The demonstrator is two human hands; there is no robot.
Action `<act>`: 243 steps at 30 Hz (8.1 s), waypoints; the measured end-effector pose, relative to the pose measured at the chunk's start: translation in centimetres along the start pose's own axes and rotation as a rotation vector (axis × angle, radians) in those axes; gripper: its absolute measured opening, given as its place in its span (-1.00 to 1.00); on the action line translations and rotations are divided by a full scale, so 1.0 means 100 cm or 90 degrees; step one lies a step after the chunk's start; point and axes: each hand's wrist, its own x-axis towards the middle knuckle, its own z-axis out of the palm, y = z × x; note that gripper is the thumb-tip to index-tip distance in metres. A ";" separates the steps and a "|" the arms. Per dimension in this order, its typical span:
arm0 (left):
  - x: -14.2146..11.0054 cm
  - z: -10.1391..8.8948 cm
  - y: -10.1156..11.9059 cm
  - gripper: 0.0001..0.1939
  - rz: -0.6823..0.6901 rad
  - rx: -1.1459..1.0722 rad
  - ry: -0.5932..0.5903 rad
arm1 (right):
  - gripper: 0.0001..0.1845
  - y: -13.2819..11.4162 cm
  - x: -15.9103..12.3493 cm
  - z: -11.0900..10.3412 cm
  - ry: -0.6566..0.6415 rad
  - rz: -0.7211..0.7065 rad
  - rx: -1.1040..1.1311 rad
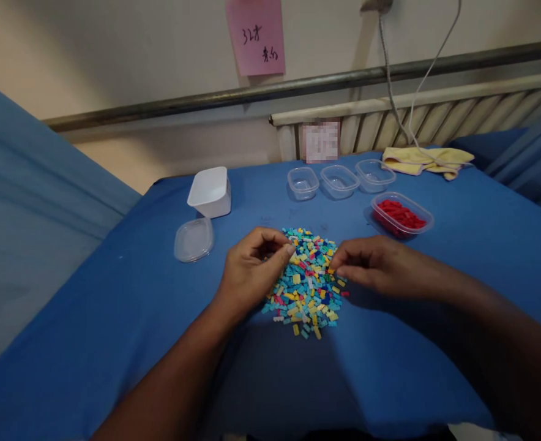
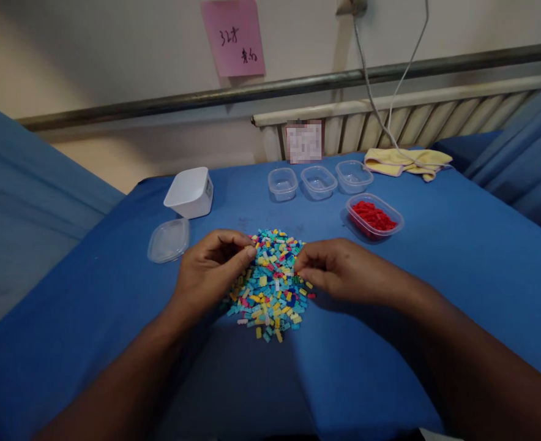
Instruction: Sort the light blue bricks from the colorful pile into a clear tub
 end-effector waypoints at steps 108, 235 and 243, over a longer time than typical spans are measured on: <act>0.000 -0.024 -0.008 -0.77 0.288 0.384 -0.160 | -0.83 -0.003 0.002 0.030 -0.019 0.019 -0.543; -0.006 -0.005 0.000 -0.79 0.355 0.483 -0.265 | -0.77 0.023 0.003 -0.006 -0.039 -0.068 -0.399; -0.011 0.036 0.002 -0.71 0.320 0.511 -0.296 | -0.76 0.021 0.002 -0.008 -0.078 -0.088 -0.405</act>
